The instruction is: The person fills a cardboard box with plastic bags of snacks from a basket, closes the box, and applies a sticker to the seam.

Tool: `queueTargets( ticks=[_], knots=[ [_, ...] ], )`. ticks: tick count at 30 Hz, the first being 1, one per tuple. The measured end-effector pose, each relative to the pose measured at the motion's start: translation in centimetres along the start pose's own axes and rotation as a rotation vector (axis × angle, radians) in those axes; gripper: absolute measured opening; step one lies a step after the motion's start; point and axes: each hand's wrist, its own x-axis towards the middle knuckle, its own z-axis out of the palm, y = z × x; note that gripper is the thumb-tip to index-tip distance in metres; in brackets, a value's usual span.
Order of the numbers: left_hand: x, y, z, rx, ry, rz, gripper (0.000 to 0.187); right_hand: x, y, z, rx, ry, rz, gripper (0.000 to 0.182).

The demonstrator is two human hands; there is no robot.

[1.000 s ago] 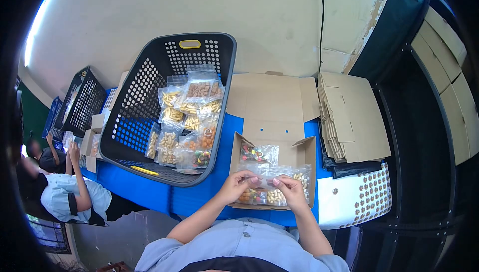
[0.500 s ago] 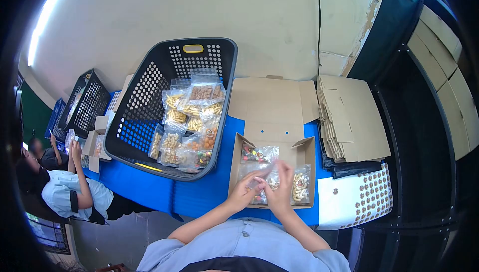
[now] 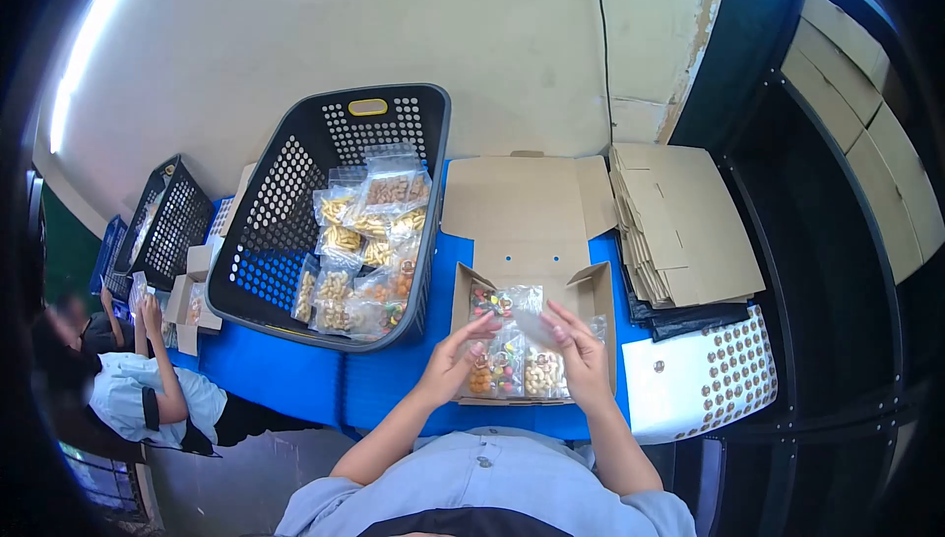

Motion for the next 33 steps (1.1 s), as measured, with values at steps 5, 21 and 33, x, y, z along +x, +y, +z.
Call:
queueTargets(
  ticks=[5, 21, 33],
  knots=[
    [0.5, -1.8, 3.4, 0.286, 0.162, 0.334, 0.058, -0.8, 0.4, 2.6, -0.154, -0.064, -0.141, 0.041],
    [0.8, -4.3, 4.2, -0.221, 0.247, 0.039, 0.044, -1.0, 3.6, -0.5, 0.252, -0.176, 0.229, 0.021],
    [4.6, -14.5, 6.4, 0.731, -0.184, 0.201, 0.062, -3.0, 12.1, -9.0, -0.274, 0.277, 0.497, 0.027]
  ],
)
